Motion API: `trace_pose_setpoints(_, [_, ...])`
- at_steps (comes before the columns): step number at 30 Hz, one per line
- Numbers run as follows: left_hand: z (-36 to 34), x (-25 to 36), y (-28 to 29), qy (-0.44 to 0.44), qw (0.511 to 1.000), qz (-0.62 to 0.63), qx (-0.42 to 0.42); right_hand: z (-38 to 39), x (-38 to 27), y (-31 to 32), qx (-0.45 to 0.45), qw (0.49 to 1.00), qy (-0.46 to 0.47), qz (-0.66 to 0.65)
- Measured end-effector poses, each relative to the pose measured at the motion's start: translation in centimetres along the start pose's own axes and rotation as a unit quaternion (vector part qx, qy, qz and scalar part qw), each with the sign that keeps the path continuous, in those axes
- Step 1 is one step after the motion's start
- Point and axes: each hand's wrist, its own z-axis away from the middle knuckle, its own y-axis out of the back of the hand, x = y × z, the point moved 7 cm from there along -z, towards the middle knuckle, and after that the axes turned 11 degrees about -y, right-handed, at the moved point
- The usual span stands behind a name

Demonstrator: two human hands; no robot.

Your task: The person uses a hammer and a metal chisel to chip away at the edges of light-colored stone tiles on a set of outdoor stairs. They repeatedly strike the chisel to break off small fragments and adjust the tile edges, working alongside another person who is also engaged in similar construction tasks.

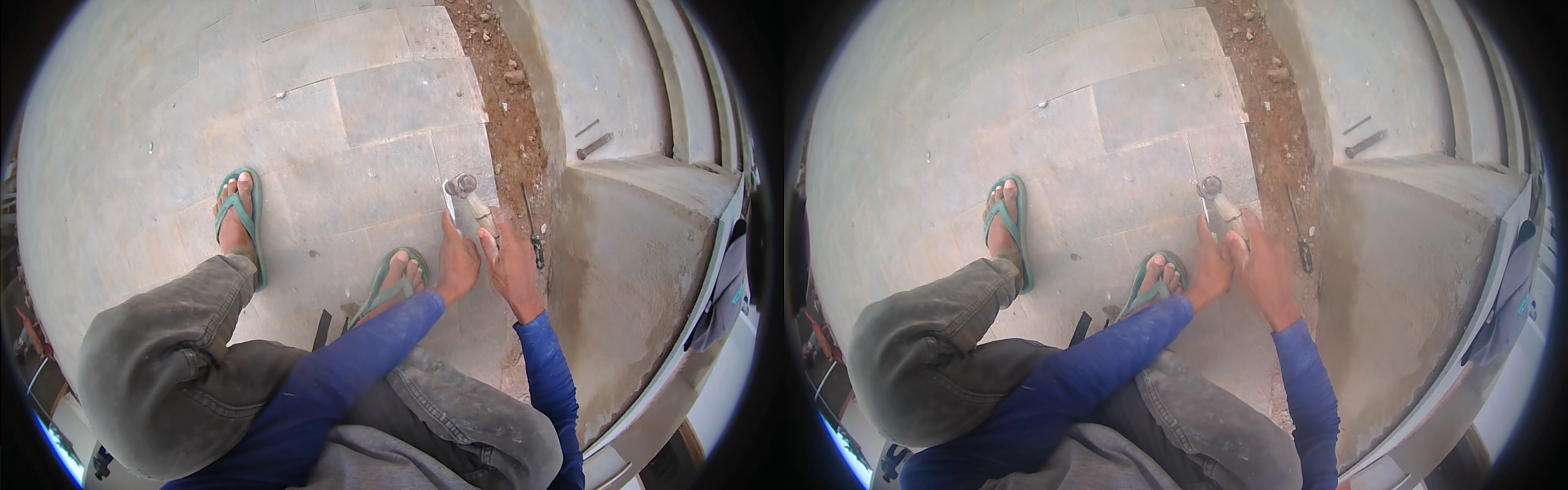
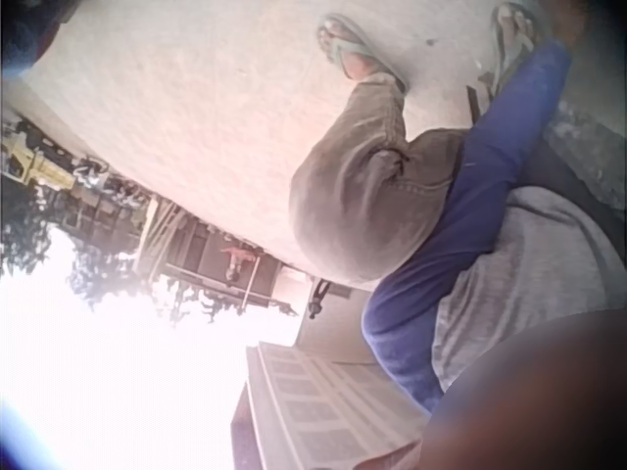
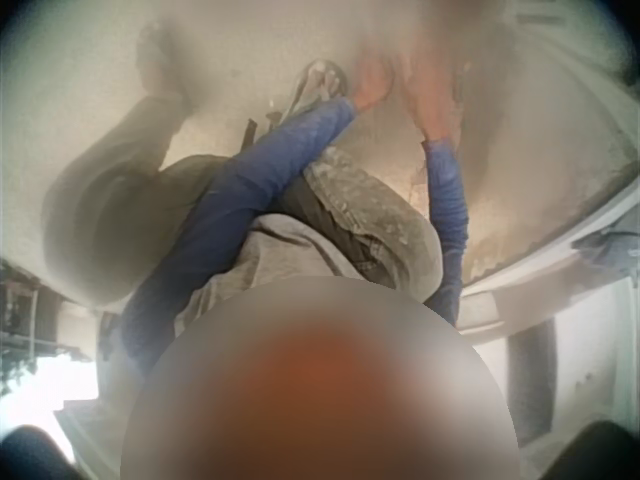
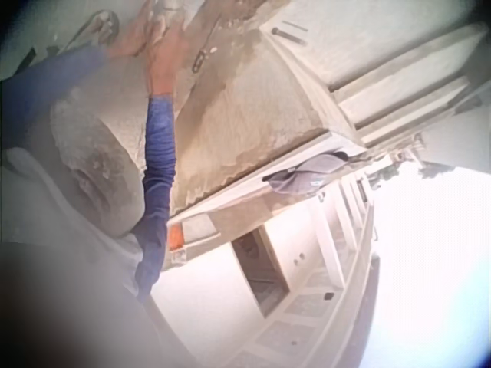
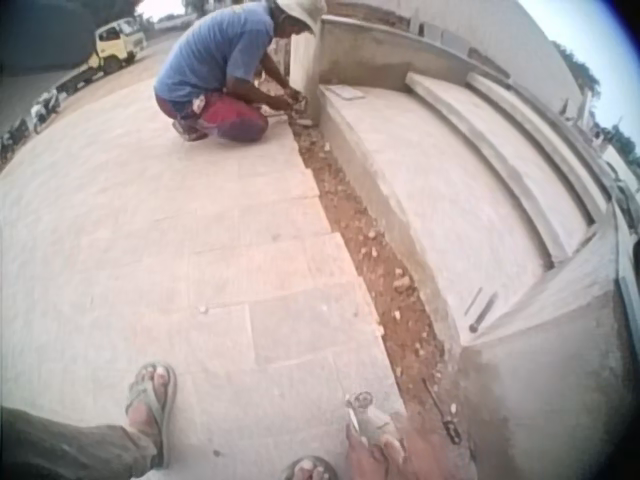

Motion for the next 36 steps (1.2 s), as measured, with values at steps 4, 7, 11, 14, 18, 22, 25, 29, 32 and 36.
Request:
trace_pose_setpoints(4, [-0.2, -0.2, 0.5, -0.053, 0.998, -0.017, 0.034, 0.7, -0.6, 0.5, 0.043, 0.996, 0.058, -0.054])
trace_pose_setpoints(7, [0.3, -0.4, -0.1, -0.019, 1.000, 0.007, 0.014, 1.5, 0.4, 0.3, 0.099, 0.987, 0.109, -0.072])
trace_pose_setpoints(11, [0.2, -0.3, 0.0, -0.102, 0.992, -0.041, 0.058, 0.1, 0.0, 0.1, -0.025, 1.000, -0.017, 0.008])
trace_pose_setpoints(14, [0.0, -0.9, -0.2, -0.117, 0.990, -0.028, 0.072, 1.2, -0.2, 0.0, 0.046, 0.996, 0.054, -0.052])
trace_pose_setpoints(18, [0.1, -1.2, -0.4, -0.044, 0.999, 0.011, 0.025, 0.2, 0.1, -0.2, -0.019, 1.000, -0.017, -0.009])
trace_pose_setpoints(22, [-0.2, -1.0, -0.1, -0.085, 0.994, -0.005, 0.062, 1.2, 0.1, 0.2, 0.088, 0.989, 0.095, -0.071])
trace_pose_setpoints(25, [0.6, -0.5, -0.3, -0.097, 0.994, -0.002, 0.060, 1.4, 3.3, -1.6, 0.121, 0.986, 0.113, -0.028])
trace_pose_setpoints(29, [0.4, -1.2, 0.1, -0.068, 0.996, -0.027, 0.055, 0.0, 3.1, -1.1, 0.038, 0.999, -0.008, -0.004])
trace_pose_setpoints(32, [-0.1, -0.8, 0.0, -0.068, 0.996, -0.020, 0.055, 1.7, 2.4, -0.5, 0.136, 0.983, 0.107, -0.063])
trace_pose_setpoints(36, [0.4, -1.5, -0.4, -0.070, 0.996, -0.011, 0.056, 2.0, 0.9, -1.0, 0.066, 0.993, 0.064, -0.074])
